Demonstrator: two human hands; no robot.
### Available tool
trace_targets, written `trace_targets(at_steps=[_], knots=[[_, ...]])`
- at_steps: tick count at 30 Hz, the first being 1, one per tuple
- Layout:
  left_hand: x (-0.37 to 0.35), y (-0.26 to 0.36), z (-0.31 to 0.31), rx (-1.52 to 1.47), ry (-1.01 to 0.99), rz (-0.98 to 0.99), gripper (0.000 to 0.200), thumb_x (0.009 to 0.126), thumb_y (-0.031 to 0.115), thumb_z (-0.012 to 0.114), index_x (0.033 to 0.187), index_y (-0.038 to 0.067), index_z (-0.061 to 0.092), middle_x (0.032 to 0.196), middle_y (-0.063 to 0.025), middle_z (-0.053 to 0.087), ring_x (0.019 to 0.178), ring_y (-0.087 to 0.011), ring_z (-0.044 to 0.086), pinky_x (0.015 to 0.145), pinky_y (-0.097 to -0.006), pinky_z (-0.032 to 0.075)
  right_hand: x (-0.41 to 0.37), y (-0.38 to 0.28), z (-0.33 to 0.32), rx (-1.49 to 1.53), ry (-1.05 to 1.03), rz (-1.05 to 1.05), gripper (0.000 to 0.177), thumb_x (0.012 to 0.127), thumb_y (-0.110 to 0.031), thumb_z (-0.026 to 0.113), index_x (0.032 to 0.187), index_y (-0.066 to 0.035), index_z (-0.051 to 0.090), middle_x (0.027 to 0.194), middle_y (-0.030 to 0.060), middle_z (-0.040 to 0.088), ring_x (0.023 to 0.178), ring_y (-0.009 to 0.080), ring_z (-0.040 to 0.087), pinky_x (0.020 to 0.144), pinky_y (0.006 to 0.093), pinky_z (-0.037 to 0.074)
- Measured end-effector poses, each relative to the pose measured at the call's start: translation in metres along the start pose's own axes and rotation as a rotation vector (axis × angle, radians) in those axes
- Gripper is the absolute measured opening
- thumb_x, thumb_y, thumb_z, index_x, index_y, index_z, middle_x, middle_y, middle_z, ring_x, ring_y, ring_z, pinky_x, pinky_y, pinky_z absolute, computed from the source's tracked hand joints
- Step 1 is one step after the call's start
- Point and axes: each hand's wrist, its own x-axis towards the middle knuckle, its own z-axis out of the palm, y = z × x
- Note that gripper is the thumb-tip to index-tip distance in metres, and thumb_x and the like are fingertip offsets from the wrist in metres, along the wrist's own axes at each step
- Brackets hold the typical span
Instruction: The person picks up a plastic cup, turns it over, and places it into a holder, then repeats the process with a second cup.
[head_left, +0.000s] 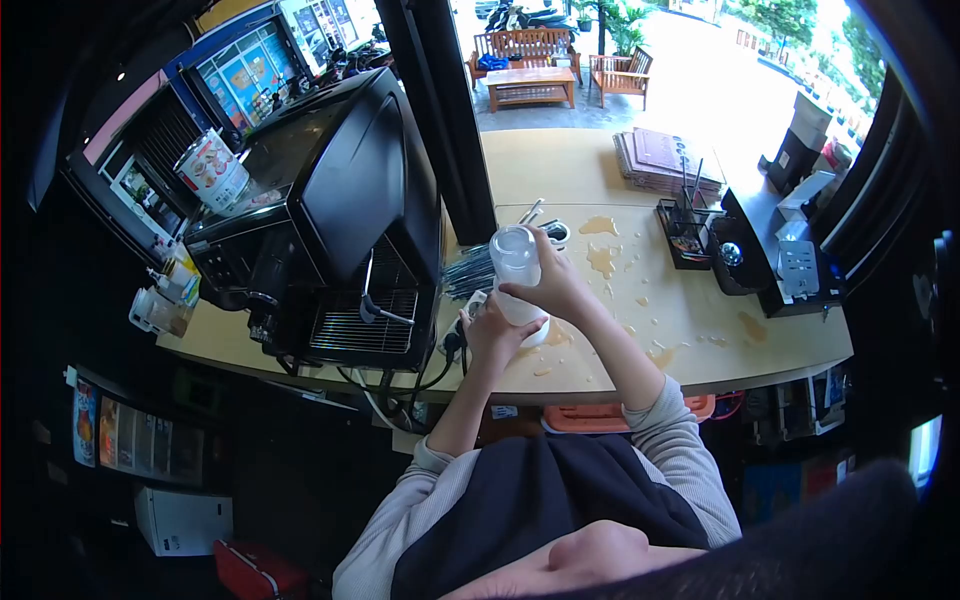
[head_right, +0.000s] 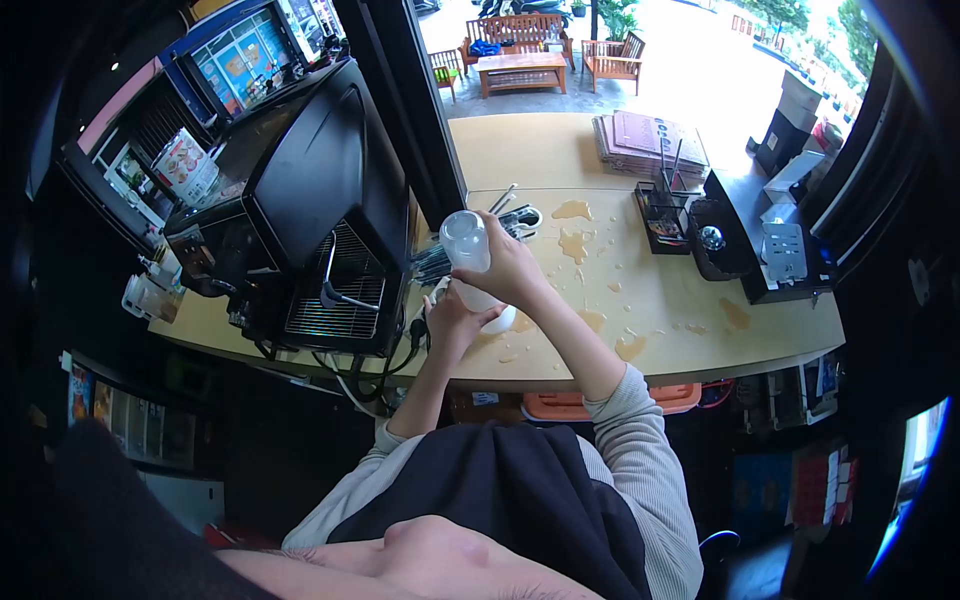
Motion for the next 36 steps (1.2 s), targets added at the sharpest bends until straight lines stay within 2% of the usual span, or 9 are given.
trace_targets(at_steps=[2,12,14,21,24,26,29,33,36], knots=[[0.003,-0.004,0.004,-0.023,0.176,0.064,0.113,0.055,0.072,0.079,0.139,0.005,0.043,0.123,-0.0147,0.064,0.116,-0.0296,0.062,0.113,-0.0653,0.019,0.001,0.004,0.002,0.003,-0.026,0.053,0.095,0.071,-0.041,0.082,0.144,-0.01,0.03,0.122,0.0255,0.061,0.115,0.0426,0.059,0.096,0.0465,0.048],[0.006,0.011,-0.007,-0.2,0.309,0.168,0.111,0.054,0.062,0.085,0.141,0.01,0.04,0.124,-0.0125,0.065,0.117,-0.0291,0.061,0.11,-0.0699,0.02,-0.008,0.003,0.001,0.079,-0.006,0.122,0.094,0.07,-0.04,0.084,0.141,-0.007,0.033,0.126,0.0243,0.058,0.121,0.0399,0.055,0.1,0.0462,0.045],[0.007,0.008,-0.004,-0.243,0.353,0.195,0.108,0.054,0.06,0.086,0.139,0.01,0.042,0.122,-0.011,0.066,0.116,-0.0283,0.062,0.11,-0.0707,0.02,-0.008,0.009,0.006,0.047,0.049,0.045,0.089,0.071,-0.039,0.082,0.139,-0.007,0.035,0.117,0.025,0.063,0.111,0.0432,0.06,0.093,0.0469,0.049],[0.009,0.007,-0.013,-0.144,0.148,0.148,0.108,0.056,0.06,0.085,0.14,0.01,0.041,0.12,-0.0107,0.067,0.117,-0.026,0.062,0.109,-0.071,0.02,-0.009,0.002,0.002,0.058,0.064,0.036,0.086,0.072,-0.038,0.083,0.137,-0.006,0.037,0.116,0.0244,0.063,0.11,0.0426,0.061,0.091,0.0461,0.05],[0.006,0.008,-0.01,-0.158,0.272,0.183,0.106,0.056,0.06,0.085,0.139,0.009,0.041,0.119,-0.0107,0.067,0.114,-0.0269,0.064,0.11,-0.0714,0.018,-0.009,0.002,0.004,0.055,0.079,0.028,0.085,0.072,-0.038,0.083,0.136,-0.006,0.037,0.117,0.0243,0.063,0.11,0.042,0.061,0.091,0.0459,0.05],[0.006,0.006,-0.007,-0.15,0.378,0.237,0.115,0.053,0.065,0.084,0.136,-0.004,0.043,0.108,-0.0155,0.07,0.103,-0.0316,0.068,0.111,-0.0682,0.02,-0.009,0.002,0.006,0.035,0.103,0.007,0.084,0.072,-0.038,0.082,0.136,-0.006,0.037,0.117,0.0243,0.063,0.11,0.0416,0.061,0.091,0.0459,0.05],[0.007,0.003,-0.005,-0.175,0.314,0.233,0.105,0.057,0.06,0.084,0.138,0.008,0.041,0.118,-0.011,0.068,0.11,-0.0293,0.066,0.108,-0.0736,0.016,-0.007,0.004,0.005,0.095,0.044,0.07,0.088,0.072,-0.038,0.084,0.139,-0.007,0.035,0.122,0.0237,0.06,0.117,0.041,0.057,0.095,0.0462,0.048],[0.009,0.001,-0.006,-0.162,0.288,0.244,0.102,0.057,0.059,0.085,0.136,0.008,0.043,0.115,-0.0104,0.069,0.109,-0.0301,0.066,0.107,-0.0754,0.016,-0.007,0.006,0.007,0.088,0.063,0.052,0.087,0.072,-0.037,0.084,0.138,-0.008,0.036,0.121,0.0234,0.061,0.115,0.041,0.058,0.094,0.0462,0.048],[0.004,0.007,-0.012,-0.182,0.291,0.241,0.114,0.055,0.064,0.084,0.135,-0.005,0.043,0.108,-0.0146,0.07,0.103,-0.031,0.068,0.109,-0.072,0.017,-0.007,0.009,0.011,0.088,0.076,0.031,0.087,0.071,-0.037,0.085,0.137,-0.008,0.036,0.12,0.0232,0.061,0.115,0.0407,0.058,0.094,0.0458,0.048]])
